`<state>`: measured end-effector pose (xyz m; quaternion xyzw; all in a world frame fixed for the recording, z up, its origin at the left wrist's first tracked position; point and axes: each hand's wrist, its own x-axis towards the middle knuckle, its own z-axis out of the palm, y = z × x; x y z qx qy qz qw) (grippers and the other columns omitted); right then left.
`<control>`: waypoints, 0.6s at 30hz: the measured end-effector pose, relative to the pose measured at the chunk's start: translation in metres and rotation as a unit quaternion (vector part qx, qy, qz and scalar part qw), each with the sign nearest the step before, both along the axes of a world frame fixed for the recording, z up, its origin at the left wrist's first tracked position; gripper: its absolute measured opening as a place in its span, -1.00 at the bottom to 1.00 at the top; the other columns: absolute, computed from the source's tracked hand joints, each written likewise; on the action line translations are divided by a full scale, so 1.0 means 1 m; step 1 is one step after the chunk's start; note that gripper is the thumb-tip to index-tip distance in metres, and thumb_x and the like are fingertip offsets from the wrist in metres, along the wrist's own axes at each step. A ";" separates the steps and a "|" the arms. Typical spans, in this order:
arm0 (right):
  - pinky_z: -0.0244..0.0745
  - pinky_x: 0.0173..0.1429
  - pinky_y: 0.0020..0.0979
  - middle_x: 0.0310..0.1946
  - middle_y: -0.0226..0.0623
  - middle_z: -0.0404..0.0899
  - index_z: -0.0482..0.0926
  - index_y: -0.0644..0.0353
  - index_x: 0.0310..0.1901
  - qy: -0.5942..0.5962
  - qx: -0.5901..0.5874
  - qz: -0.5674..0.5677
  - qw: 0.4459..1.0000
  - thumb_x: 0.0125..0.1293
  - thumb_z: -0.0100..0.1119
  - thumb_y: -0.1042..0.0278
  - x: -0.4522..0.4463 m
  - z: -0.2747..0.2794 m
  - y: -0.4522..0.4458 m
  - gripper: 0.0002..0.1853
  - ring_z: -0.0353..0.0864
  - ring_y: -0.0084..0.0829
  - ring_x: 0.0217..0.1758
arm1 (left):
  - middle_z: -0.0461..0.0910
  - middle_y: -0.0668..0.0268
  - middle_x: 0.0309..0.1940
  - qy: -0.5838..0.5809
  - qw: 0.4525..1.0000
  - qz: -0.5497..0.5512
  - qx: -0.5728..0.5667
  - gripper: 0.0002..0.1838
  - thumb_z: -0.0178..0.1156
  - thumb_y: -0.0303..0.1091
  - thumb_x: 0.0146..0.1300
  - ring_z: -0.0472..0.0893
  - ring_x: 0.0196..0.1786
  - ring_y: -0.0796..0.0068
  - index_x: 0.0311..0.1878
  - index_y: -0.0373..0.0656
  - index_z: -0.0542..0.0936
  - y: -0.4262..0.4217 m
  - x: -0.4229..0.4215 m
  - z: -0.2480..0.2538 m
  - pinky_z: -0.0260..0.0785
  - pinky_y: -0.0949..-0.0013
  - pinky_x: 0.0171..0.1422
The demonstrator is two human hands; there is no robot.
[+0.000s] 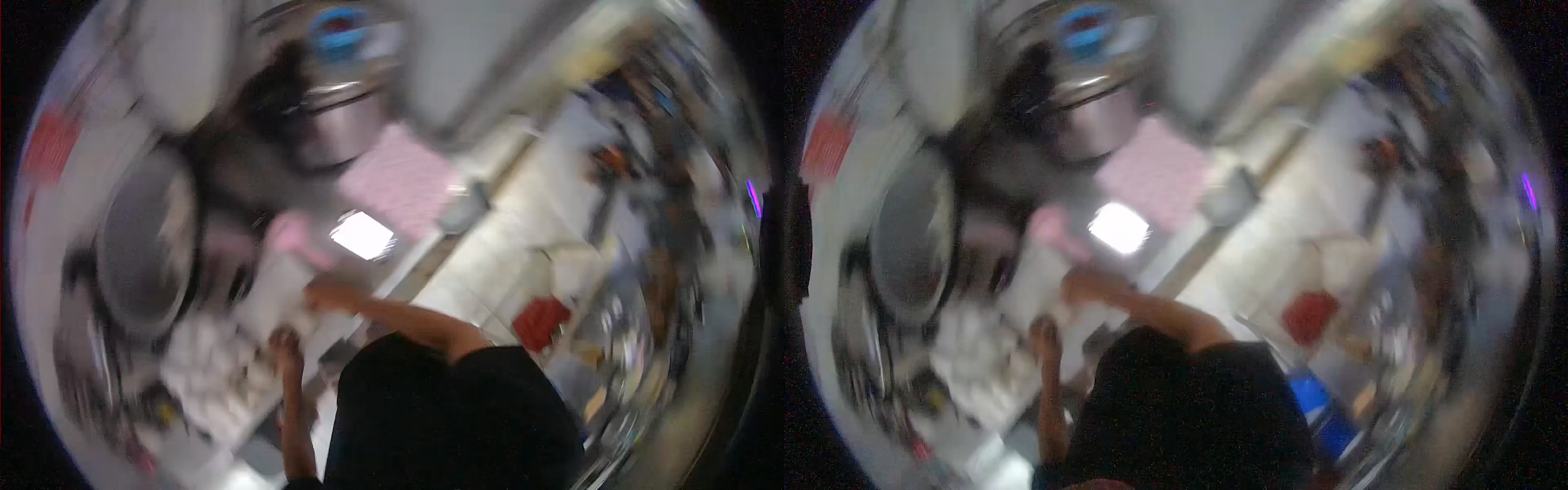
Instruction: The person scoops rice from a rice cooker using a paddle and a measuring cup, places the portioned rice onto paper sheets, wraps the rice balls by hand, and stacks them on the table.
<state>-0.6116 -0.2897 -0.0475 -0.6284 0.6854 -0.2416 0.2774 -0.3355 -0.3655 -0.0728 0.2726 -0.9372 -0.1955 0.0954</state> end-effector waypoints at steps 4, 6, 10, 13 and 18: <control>0.44 -0.21 -0.05 -0.51 -0.07 0.62 0.70 0.08 -0.44 0.029 0.076 0.090 0.993 -0.03 0.27 0.23 -0.005 -0.011 -0.031 -0.85 0.60 -0.08 -0.39 | 0.55 0.12 -0.35 0.085 0.992 0.080 0.056 -0.85 0.25 -0.58 -0.14 0.52 -0.13 0.03 -0.43 -0.17 0.63 -0.010 -0.043 0.048 0.37 0.04 -0.03; 0.47 -0.16 -0.06 -0.51 -0.11 0.62 0.68 0.11 -0.44 0.049 0.014 0.080 0.996 -0.09 0.30 0.34 -0.003 -0.022 -0.033 -0.87 0.61 -0.07 -0.36 | 0.57 0.18 -0.43 0.054 0.989 0.087 0.111 -0.93 0.30 -0.53 -0.16 0.56 -0.20 0.06 -0.51 -0.19 0.62 -0.020 -0.048 0.063 0.42 0.10 -0.12; 0.50 -0.08 -0.08 -0.46 -0.07 0.60 0.63 0.16 -0.32 0.072 0.038 -0.003 0.997 -0.17 0.35 0.48 0.006 0.037 -0.039 -0.74 0.62 -0.06 -0.26 | 0.57 0.20 -0.44 0.006 0.958 0.185 0.220 -0.85 0.36 -0.50 -0.17 0.60 -0.18 0.07 -0.45 -0.18 0.62 -0.021 -0.062 0.064 0.45 0.14 -0.15; 0.50 -0.09 -0.07 -0.43 -0.05 0.58 0.60 0.19 -0.28 0.048 -0.045 -0.005 0.998 -0.16 0.36 0.53 0.016 0.038 -0.043 -0.70 0.61 -0.03 -0.22 | 0.61 0.18 -0.36 0.045 0.962 0.192 0.191 -0.66 0.39 -0.55 -0.19 0.61 -0.16 0.03 -0.26 -0.18 0.57 -0.020 -0.068 0.059 0.47 0.15 -0.10; 0.53 -0.15 -0.22 -0.38 -0.16 0.60 0.53 0.22 -0.26 -0.027 0.026 0.112 0.993 -0.10 0.33 0.63 0.002 0.052 -0.048 -0.69 0.61 -0.12 -0.30 | 0.60 0.21 -0.24 0.124 0.968 0.089 0.200 -0.63 0.39 -0.59 -0.15 0.62 -0.18 0.20 -0.21 -0.18 0.51 -0.029 -0.059 0.073 0.47 0.25 -0.03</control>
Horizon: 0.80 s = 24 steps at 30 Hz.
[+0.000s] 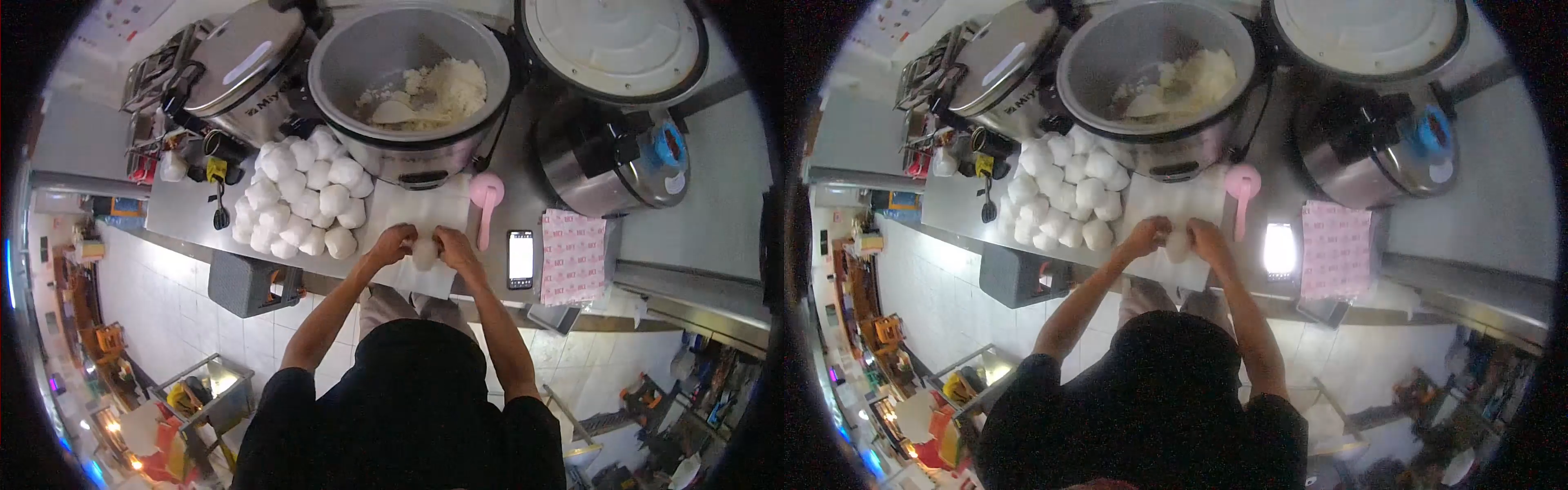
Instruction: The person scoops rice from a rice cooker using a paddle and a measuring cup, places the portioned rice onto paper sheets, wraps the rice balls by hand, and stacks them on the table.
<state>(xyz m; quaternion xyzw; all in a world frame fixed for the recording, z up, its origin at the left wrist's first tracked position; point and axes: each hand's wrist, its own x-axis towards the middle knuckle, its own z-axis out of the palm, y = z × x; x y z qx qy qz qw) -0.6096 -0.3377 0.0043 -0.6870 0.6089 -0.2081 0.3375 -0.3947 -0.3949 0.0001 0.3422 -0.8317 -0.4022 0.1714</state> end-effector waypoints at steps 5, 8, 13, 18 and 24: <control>0.54 -0.17 -0.44 -0.38 -0.43 0.57 0.45 0.22 -0.25 -0.329 0.223 0.102 0.912 -0.06 0.31 0.72 -0.017 0.061 0.005 -0.66 0.58 -0.49 -0.31 | 0.56 0.35 -0.23 0.138 0.939 -0.040 0.314 -0.65 0.35 -0.62 -0.07 0.55 -0.14 0.49 -0.19 -0.18 0.48 0.015 0.025 0.064 0.43 0.32 0.04; 0.55 -0.24 -0.51 -0.42 -0.53 0.50 0.45 0.20 -0.27 -0.418 0.297 0.116 0.851 -0.10 0.33 0.75 -0.006 0.071 -0.002 -0.64 0.54 -0.62 -0.30 | 0.55 0.41 -0.26 0.209 0.928 -0.037 0.308 -0.65 0.29 -0.65 -0.06 0.53 -0.13 0.54 -0.17 -0.19 0.48 0.035 0.029 0.090 0.42 0.36 0.03; 0.61 -0.20 -0.49 -0.42 -0.48 0.50 0.49 0.25 -0.30 -0.384 0.256 0.104 0.881 -0.07 0.22 0.84 0.032 0.077 0.000 -0.69 0.55 -0.59 -0.27 | 0.54 0.45 -0.29 0.261 0.890 0.052 0.369 -0.66 0.26 -0.62 -0.04 0.52 -0.15 0.61 -0.14 -0.16 0.49 0.068 0.059 0.102 0.40 0.43 -0.04; 0.55 0.10 -0.37 -0.09 -0.24 0.64 0.57 0.35 0.04 -0.412 0.259 -0.009 0.873 0.21 0.14 0.65 0.063 0.093 0.028 -0.67 0.61 -0.47 -0.04 | 0.57 0.40 -0.31 0.208 0.914 0.211 0.277 -0.68 0.30 -0.60 -0.06 0.56 -0.16 0.57 -0.18 -0.19 0.50 0.083 0.098 0.117 0.41 0.42 -0.03; 0.47 0.11 -0.34 0.02 -0.09 0.55 0.38 0.42 0.23 -0.293 0.102 -0.101 0.945 0.40 0.07 0.24 0.140 0.145 0.035 -0.51 0.57 -0.32 0.02 | 0.59 0.37 -0.34 0.160 0.896 0.344 0.231 -0.69 0.38 -0.59 -0.05 0.58 -0.22 0.58 -0.20 -0.21 0.53 0.084 0.092 0.151 0.45 0.42 -0.04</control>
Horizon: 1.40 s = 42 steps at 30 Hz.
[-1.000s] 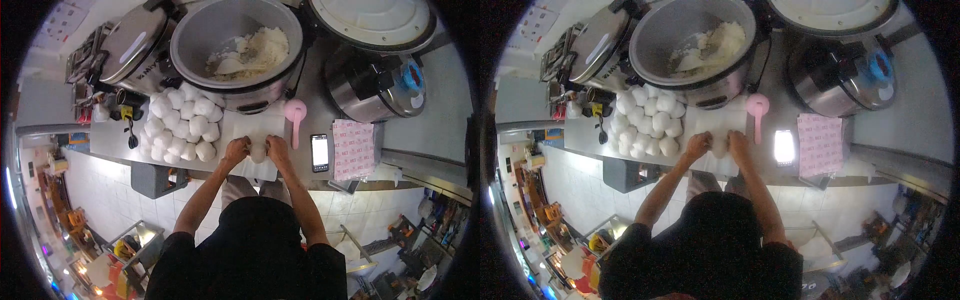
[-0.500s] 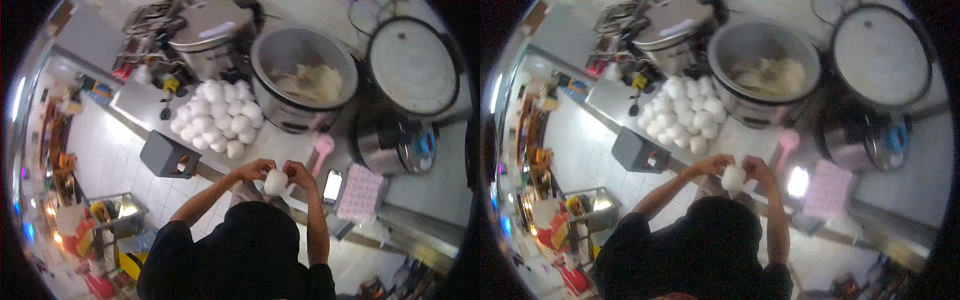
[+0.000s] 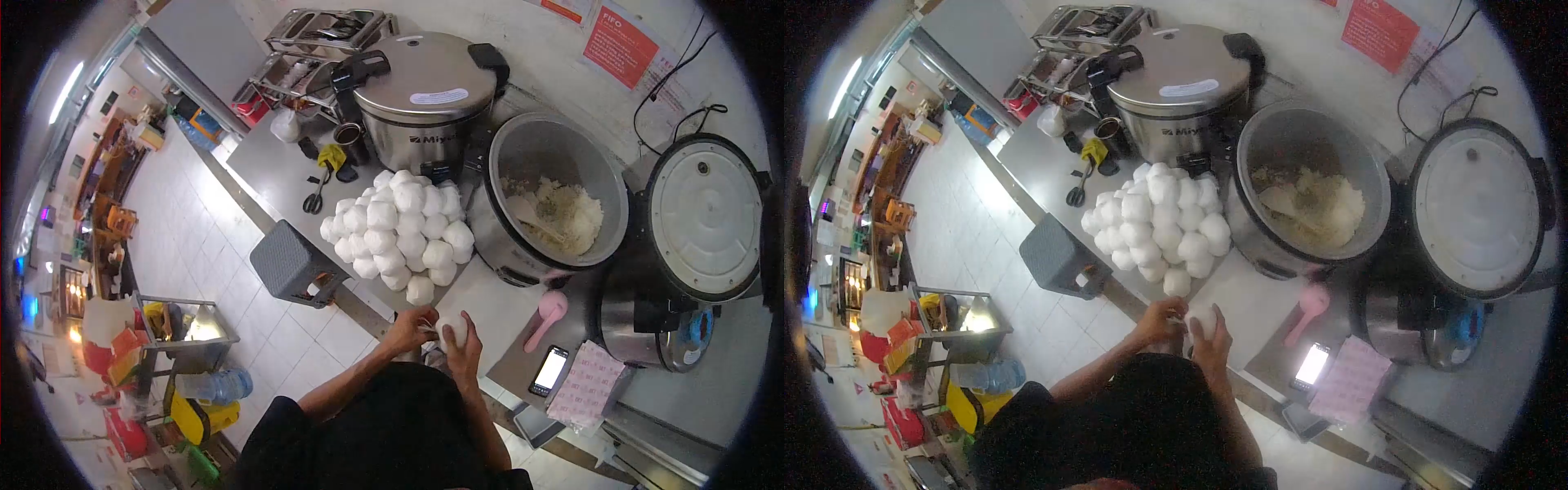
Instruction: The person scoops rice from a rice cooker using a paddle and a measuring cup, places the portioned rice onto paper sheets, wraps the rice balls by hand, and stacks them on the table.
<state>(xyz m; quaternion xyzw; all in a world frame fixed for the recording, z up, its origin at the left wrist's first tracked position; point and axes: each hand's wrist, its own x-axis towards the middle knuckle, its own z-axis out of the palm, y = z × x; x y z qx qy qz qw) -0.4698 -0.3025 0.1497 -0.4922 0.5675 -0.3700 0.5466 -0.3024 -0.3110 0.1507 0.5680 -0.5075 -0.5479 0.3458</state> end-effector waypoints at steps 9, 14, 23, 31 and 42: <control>0.40 0.19 -0.32 0.04 -0.13 0.50 0.35 0.41 0.26 -0.349 0.068 -0.023 0.934 0.41 0.03 0.06 0.054 -0.006 -0.056 -0.42 0.52 -0.30 0.07 | 0.55 0.37 0.01 0.336 0.928 -0.024 0.160 -0.61 0.29 -0.32 0.23 0.52 0.05 0.43 0.12 -0.06 0.49 -0.043 0.032 -0.028 0.36 0.37 0.16; 0.42 0.19 -0.24 0.07 -0.15 0.47 0.28 0.25 0.26 -0.260 0.031 -0.035 0.965 0.36 0.14 0.08 0.088 -0.013 -0.116 -0.43 0.54 -0.30 0.03 | 0.52 0.44 0.02 0.601 0.696 0.052 0.388 -0.51 0.24 -0.13 0.24 0.42 0.17 0.32 0.21 0.00 0.42 -0.066 0.041 -0.061 0.13 0.18 0.38; 0.41 0.12 -0.16 -0.04 -0.02 0.55 0.47 0.27 0.08 0.419 -0.293 -0.067 0.857 0.19 0.32 0.17 0.113 -0.021 -0.186 -0.50 0.52 -0.12 0.06 | 0.54 0.36 -0.21 0.413 0.833 -0.020 0.367 -0.74 0.02 -0.19 0.38 0.50 -0.20 0.44 0.00 -0.09 0.49 -0.050 0.065 -0.151 0.36 0.33 -0.12; 0.40 -0.41 -0.57 -0.50 -0.31 0.62 0.65 0.27 -0.29 0.350 -0.253 -0.129 0.893 0.14 0.25 0.61 -0.080 0.183 -0.186 -0.91 0.51 -0.63 -0.55 | 0.63 0.26 -0.16 0.210 0.926 -0.139 0.281 -0.66 0.13 -0.15 0.32 0.56 -0.09 0.45 -0.01 -0.22 0.59 -0.067 0.012 -0.037 0.39 0.34 0.01; 0.56 -0.04 -0.11 -0.30 0.04 0.66 0.64 0.30 -0.28 0.493 -0.216 0.343 0.770 0.07 0.27 0.36 -0.128 0.084 -0.363 -0.79 0.67 -0.01 -0.15 | 0.33 -0.07 0.28 -0.354 0.906 -0.221 -0.069 -0.04 0.36 -0.05 0.07 0.45 0.23 -0.01 0.39 -0.34 0.08 -0.077 -0.299 -0.135 0.41 0.02 0.19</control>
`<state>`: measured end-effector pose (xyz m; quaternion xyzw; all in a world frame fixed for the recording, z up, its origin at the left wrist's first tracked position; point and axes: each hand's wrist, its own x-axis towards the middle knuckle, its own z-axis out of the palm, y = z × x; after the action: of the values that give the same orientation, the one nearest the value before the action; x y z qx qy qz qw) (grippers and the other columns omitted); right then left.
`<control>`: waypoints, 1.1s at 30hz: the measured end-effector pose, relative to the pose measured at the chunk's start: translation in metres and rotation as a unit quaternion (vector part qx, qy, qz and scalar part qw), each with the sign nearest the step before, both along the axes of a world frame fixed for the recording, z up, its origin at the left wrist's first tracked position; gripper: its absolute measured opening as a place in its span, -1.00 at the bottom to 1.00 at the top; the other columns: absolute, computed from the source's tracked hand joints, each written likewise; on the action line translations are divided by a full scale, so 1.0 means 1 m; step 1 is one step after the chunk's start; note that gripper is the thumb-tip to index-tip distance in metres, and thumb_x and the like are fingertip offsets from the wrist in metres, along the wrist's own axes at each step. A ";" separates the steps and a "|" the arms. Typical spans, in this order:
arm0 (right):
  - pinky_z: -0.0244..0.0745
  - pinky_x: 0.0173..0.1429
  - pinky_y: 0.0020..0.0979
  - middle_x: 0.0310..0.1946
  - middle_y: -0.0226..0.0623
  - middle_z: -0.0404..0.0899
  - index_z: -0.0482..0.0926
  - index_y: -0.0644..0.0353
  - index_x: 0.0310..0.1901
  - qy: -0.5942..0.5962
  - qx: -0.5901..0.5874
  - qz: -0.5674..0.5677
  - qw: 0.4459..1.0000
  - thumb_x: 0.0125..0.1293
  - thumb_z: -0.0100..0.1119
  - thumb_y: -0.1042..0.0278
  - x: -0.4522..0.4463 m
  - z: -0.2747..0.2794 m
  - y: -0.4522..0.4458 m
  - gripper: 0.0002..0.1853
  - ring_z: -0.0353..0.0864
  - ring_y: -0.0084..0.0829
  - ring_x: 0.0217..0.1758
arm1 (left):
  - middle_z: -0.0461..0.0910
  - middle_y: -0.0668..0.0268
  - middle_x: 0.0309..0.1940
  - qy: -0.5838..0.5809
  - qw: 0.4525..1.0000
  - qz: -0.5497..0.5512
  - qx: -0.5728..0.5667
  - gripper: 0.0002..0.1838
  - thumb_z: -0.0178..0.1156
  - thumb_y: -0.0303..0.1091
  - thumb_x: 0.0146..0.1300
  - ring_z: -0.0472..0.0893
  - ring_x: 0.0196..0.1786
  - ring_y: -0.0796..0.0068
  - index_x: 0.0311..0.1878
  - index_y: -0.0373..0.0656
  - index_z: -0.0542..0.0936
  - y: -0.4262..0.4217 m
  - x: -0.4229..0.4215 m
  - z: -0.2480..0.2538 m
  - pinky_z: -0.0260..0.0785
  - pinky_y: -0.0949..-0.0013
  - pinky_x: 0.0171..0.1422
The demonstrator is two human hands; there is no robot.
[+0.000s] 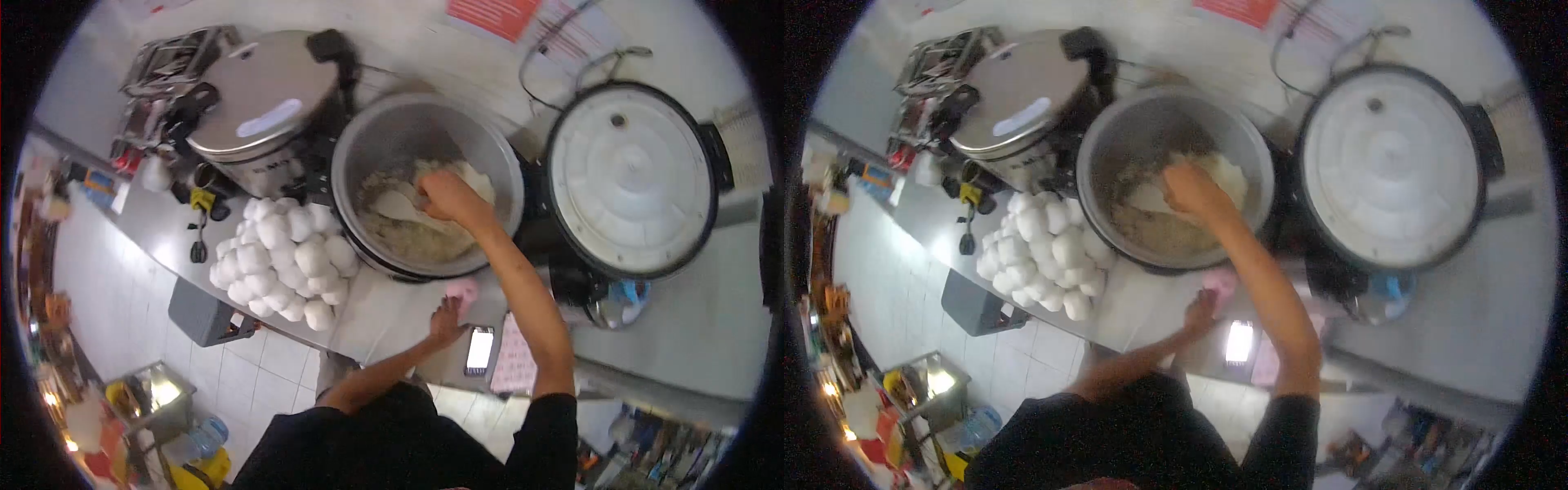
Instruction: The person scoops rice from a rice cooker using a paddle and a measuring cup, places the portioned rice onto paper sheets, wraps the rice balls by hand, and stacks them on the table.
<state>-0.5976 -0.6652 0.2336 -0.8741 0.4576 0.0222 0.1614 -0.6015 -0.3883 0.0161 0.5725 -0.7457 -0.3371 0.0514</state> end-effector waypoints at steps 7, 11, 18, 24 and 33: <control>0.53 0.04 -0.18 -0.20 0.02 0.66 0.64 0.33 -0.16 0.171 0.053 0.117 0.977 0.09 0.34 0.26 0.042 -0.043 -0.013 -0.66 0.65 -0.06 -0.07 | 0.52 -0.05 0.03 0.236 0.961 0.114 0.093 -0.26 0.07 -0.41 0.16 0.59 -0.11 -0.15 0.39 -0.28 -0.01 0.006 0.012 -0.011 0.45 -0.08 -0.01; 0.52 0.05 -0.15 -0.19 -0.06 0.66 0.63 0.32 -0.14 0.265 0.026 0.209 0.941 0.15 0.27 0.24 0.063 -0.085 -0.021 -0.67 0.65 -0.10 -0.04 | 0.60 -0.14 -0.27 0.219 0.961 -0.042 0.165 -0.47 0.13 -0.23 0.18 0.59 -0.19 -0.19 0.21 -0.15 0.32 0.024 0.089 0.053 0.44 -0.07 -0.09; 0.57 -0.06 -0.09 -0.25 0.10 0.63 0.56 0.35 -0.10 0.202 -0.028 0.015 0.979 0.13 0.19 0.43 0.037 -0.021 -0.040 -0.71 0.67 -0.06 -0.14 | 0.56 0.39 -0.54 0.371 0.821 0.392 0.186 -0.81 0.36 -0.36 0.14 0.51 -0.53 0.59 -0.27 -0.24 0.58 0.048 0.214 0.173 0.35 0.47 -0.48; 0.60 -0.15 -0.16 -0.32 -0.01 0.64 0.61 0.32 -0.23 0.250 -0.084 0.050 0.963 0.09 0.18 0.52 -0.013 -0.064 -0.092 -0.81 0.68 -0.09 -0.22 | 0.53 0.41 -0.60 0.522 0.699 0.478 0.106 -0.75 0.43 -0.37 0.10 0.46 -0.66 0.66 -0.26 -0.22 0.56 -0.052 0.207 0.167 0.22 0.53 -0.65; 0.55 -0.15 -0.07 -0.33 0.15 0.60 0.60 0.35 -0.29 0.096 0.082 0.063 0.990 -0.04 0.21 0.59 0.006 -0.044 0.025 -0.80 0.63 0.09 -0.25 | 0.52 0.37 -0.59 0.571 0.639 0.510 0.073 -0.67 0.47 -0.35 0.07 0.43 -0.70 0.64 -0.20 -0.26 0.54 -0.094 0.194 0.192 0.19 0.52 -0.71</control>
<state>-0.5921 -0.6403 0.1891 -0.8787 0.4118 0.1535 0.1862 -0.4074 -0.4821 0.2083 0.5575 -0.1303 -0.5704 0.5890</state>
